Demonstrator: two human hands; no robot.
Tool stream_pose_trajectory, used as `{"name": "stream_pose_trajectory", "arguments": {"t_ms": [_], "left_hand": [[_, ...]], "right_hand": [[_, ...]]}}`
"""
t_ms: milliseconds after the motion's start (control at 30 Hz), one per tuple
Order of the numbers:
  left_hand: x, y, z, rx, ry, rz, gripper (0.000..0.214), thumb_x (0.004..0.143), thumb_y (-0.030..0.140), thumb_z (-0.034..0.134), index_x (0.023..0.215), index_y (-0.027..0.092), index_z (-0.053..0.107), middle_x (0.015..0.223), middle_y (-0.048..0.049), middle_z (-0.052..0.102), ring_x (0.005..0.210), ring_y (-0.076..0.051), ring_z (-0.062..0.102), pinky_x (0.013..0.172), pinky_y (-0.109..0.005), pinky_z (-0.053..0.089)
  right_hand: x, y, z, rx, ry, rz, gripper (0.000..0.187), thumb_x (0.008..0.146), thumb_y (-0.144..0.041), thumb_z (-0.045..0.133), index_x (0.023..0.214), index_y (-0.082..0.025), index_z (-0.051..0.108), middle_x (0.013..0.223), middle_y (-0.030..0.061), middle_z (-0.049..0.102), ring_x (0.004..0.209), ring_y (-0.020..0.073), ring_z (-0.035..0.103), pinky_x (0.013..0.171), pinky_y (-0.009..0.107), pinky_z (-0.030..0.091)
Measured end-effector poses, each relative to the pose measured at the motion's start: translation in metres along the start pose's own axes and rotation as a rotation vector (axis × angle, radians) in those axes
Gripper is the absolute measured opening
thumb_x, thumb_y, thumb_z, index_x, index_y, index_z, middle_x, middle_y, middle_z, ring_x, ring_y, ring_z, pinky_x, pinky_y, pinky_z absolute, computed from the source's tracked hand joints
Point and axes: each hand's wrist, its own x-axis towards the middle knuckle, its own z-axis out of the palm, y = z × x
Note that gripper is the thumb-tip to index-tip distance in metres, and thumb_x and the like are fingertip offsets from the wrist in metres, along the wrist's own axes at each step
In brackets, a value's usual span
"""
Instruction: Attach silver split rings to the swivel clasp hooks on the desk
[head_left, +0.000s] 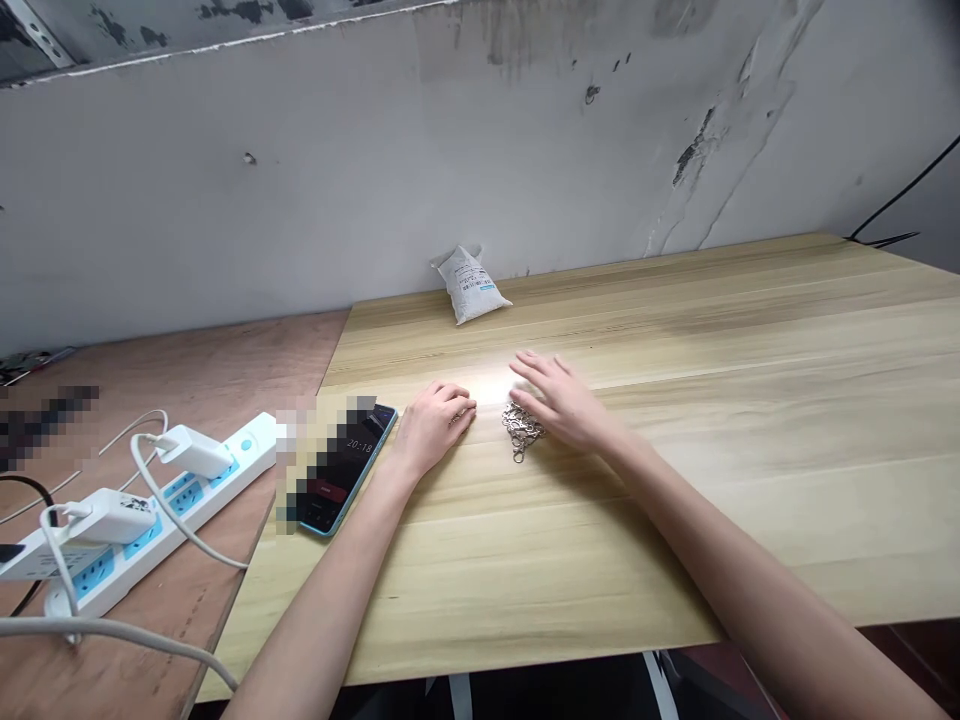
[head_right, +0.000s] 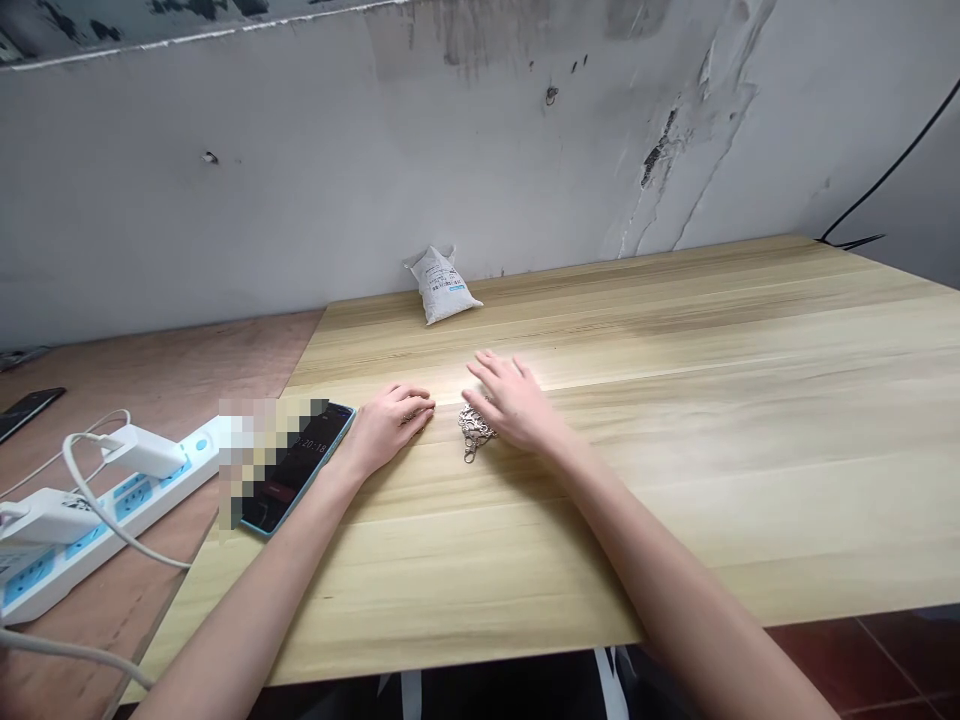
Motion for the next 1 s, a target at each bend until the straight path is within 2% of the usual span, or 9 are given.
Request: {"name": "stream_pose_trajectory", "arguments": {"t_ms": [67,100,167,267,433,567,767,867,1000], "left_hand": [[0.0,0.001,0.0,0.022,0.006,0.017,0.019,0.096,0.026,0.052,0.093,0.022,0.07,0.101,-0.0031,0.071,0.098,-0.021,0.061,0.078,-0.033,0.052],[0.001,0.001,0.0,0.026,0.01,0.021,0.019,0.096,0.025,0.051,0.091,0.021,0.07,0.099,-0.003,0.071,0.097,-0.021,0.061,0.077,-0.033,0.052],[0.001,0.002,0.0,0.024,0.012,0.019,0.021,0.097,0.024,0.05,0.087,0.02,0.068,0.097,-0.0034,0.071,0.096,-0.02,0.061,0.077,-0.033,0.051],[0.002,0.003,0.0,0.011,0.002,-0.006,0.021,0.097,0.023,0.049,0.085,0.019,0.066,0.096,-0.0045,0.069,0.094,-0.02,0.06,0.077,-0.033,0.05],[0.002,0.005,0.0,-0.043,0.021,-0.052,0.019,0.097,0.022,0.047,0.088,0.019,0.064,0.098,-0.0054,0.069,0.094,-0.021,0.06,0.081,-0.035,0.047],[0.002,0.005,0.0,-0.074,0.072,-0.061,0.015,0.093,0.024,0.055,0.082,0.02,0.065,0.09,-0.0022,0.073,0.091,-0.021,0.061,0.087,-0.039,0.042],[0.002,0.005,-0.001,-0.112,0.094,-0.082,0.01,0.088,0.021,0.062,0.078,0.021,0.066,0.085,-0.0003,0.073,0.086,-0.02,0.061,0.085,-0.038,0.042],[0.001,0.005,0.0,-0.131,0.114,-0.081,0.009,0.088,0.018,0.062,0.083,0.022,0.068,0.086,0.0006,0.074,0.086,-0.02,0.062,0.085,-0.037,0.042],[0.001,0.003,0.001,-0.124,0.124,-0.084,0.015,0.092,0.019,0.057,0.094,0.023,0.071,0.092,-0.001,0.075,0.09,-0.02,0.063,0.087,-0.039,0.043]], "right_hand": [[0.0,0.013,-0.009,-0.014,0.035,0.014,0.044,0.098,-0.046,0.042,0.123,-0.018,0.066,0.134,0.0129,0.061,0.126,0.0281,0.054,0.111,0.053,0.033],[-0.001,0.019,-0.013,-0.002,0.021,0.002,0.04,0.097,-0.044,0.046,0.117,-0.018,0.069,0.125,0.0119,0.066,0.117,0.0274,0.059,0.105,0.05,0.04],[-0.003,0.025,-0.018,0.025,-0.042,-0.023,0.034,0.094,-0.043,0.053,0.107,-0.019,0.073,0.115,0.0103,0.07,0.107,0.0264,0.063,0.093,0.045,0.048],[-0.006,0.024,-0.019,0.02,-0.101,-0.047,0.027,0.089,-0.041,0.061,0.101,-0.022,0.076,0.114,0.0089,0.07,0.105,0.0266,0.064,0.083,0.041,0.053],[-0.005,0.013,-0.008,-0.111,-0.037,-0.088,0.021,0.089,-0.037,0.062,0.098,-0.025,0.077,0.109,0.0065,0.071,0.098,0.0245,0.064,0.075,0.037,0.051],[-0.005,0.007,-0.001,-0.182,0.01,-0.124,0.02,0.092,-0.031,0.058,0.091,-0.026,0.077,0.102,0.0049,0.071,0.092,0.022,0.063,0.07,0.033,0.046],[-0.004,-0.005,0.001,-0.346,0.03,-0.182,0.03,0.096,-0.02,0.049,0.078,-0.02,0.073,0.09,0.007,0.071,0.082,0.0205,0.059,0.069,0.033,0.038],[-0.003,-0.01,0.004,-0.43,0.053,-0.181,0.031,0.096,-0.017,0.045,0.076,-0.018,0.07,0.086,0.0078,0.07,0.081,0.0206,0.058,0.071,0.034,0.037],[-0.002,-0.011,0.008,-0.406,0.121,-0.152,0.021,0.09,-0.017,0.051,0.079,-0.018,0.068,0.086,0.0075,0.069,0.082,0.0204,0.059,0.074,0.033,0.038]]}}
